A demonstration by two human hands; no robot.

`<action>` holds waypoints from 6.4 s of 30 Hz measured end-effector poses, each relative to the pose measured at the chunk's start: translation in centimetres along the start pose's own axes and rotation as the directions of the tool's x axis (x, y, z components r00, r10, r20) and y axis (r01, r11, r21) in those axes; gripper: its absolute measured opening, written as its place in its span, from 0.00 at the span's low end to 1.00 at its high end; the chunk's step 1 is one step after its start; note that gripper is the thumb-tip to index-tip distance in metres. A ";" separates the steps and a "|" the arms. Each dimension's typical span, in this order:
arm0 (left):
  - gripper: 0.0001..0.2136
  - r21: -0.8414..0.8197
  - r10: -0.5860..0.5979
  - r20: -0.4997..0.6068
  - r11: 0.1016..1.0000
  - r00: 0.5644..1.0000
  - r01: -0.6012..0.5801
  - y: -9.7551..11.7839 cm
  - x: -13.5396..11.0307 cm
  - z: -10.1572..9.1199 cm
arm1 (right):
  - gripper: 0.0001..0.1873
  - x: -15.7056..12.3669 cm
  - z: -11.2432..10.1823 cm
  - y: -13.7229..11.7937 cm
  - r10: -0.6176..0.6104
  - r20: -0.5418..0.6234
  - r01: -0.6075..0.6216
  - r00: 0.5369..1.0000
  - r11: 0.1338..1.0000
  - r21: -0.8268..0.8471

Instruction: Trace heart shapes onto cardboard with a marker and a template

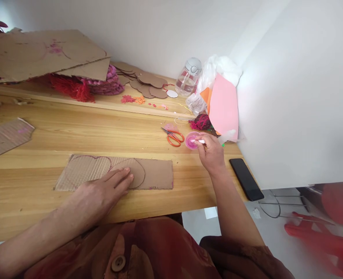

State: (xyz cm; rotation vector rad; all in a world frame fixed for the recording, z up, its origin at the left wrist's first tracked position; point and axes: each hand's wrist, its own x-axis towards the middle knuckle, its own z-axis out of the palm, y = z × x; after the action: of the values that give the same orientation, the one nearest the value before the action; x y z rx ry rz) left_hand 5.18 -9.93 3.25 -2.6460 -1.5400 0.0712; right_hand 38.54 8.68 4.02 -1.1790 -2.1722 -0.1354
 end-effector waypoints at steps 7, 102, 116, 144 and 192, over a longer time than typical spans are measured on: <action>0.20 0.002 -0.004 -0.057 1.000 0.998 0.004 0.1 -0.2 0.6 | 0.12 0.6 0.4 0.4 0.056 -0.009 -0.057 0.998 0.998 -0.039; 0.18 0.053 0.059 0.010 0.997 0.998 -0.059 0.1 0.3 -0.5 | 0.06 5.0 7.1 -17.3 -0.155 0.351 -0.111 0.923 0.767 0.632; 0.18 0.060 0.054 -0.010 0.997 0.998 -0.054 0.0 0.3 -0.5 | 0.06 5.6 7.6 -17.1 -0.185 0.414 -0.117 0.891 0.788 0.605; 0.22 0.110 0.049 0.016 0.993 0.999 -0.050 0.1 0.4 -0.1 | 0.05 2.2 6.0 -14.9 -0.064 0.261 -0.106 0.963 0.801 0.589; 0.18 0.067 0.058 0.008 0.996 0.998 -0.058 -1.0 0.6 -0.5 | 0.05 0.4 4.6 -14.8 -0.033 0.239 -0.118 0.970 0.798 0.591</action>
State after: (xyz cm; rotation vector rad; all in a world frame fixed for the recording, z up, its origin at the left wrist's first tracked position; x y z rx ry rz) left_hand 4.60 -8.94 3.84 -2.6405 -1.4360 0.1317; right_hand 24.54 2.03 3.75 -0.8920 -2.1356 0.7119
